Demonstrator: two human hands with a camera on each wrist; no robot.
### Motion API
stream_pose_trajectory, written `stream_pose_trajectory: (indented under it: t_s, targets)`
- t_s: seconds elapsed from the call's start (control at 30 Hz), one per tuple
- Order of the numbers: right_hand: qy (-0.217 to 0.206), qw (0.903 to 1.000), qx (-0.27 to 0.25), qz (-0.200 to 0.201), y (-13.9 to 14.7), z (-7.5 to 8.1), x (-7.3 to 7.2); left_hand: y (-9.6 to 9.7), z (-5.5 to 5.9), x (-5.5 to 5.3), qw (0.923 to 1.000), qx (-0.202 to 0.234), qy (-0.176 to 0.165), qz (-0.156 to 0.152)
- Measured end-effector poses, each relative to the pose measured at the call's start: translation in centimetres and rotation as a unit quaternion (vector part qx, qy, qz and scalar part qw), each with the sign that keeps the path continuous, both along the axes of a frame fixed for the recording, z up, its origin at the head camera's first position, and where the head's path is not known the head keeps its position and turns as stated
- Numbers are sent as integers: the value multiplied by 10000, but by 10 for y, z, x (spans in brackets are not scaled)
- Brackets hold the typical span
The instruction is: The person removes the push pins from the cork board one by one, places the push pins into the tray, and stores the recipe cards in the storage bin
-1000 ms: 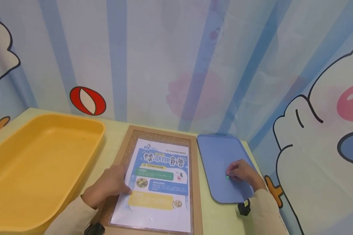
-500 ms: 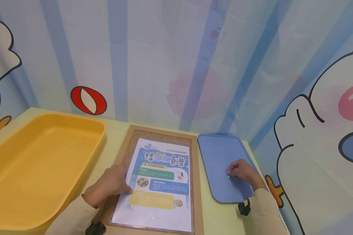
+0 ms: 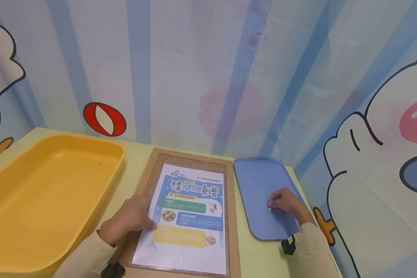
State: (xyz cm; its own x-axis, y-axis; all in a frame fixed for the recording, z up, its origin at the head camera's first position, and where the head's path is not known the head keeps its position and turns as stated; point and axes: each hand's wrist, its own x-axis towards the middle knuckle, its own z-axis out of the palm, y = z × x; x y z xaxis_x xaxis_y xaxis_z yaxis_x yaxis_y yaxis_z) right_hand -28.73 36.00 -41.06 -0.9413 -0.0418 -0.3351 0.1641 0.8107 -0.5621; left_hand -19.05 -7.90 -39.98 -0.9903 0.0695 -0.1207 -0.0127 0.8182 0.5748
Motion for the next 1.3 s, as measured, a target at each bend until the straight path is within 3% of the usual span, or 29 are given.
stream_pose_trajectory:
  t_s: [0.73, 1.07, 1.3]
  targets:
    - [-60, 10000, 36, -27, -3, -2, 1, -1, -3, 2, 10000, 3, 15, 2]
    - [45, 9989, -140, 439, -3, 9, 2, -1, -2, 1, 10000, -40, -2, -7]
    - [62, 9971, -154, 745, -7, 22, -8, 0, -1, 0, 10000, -18, 50, -6]
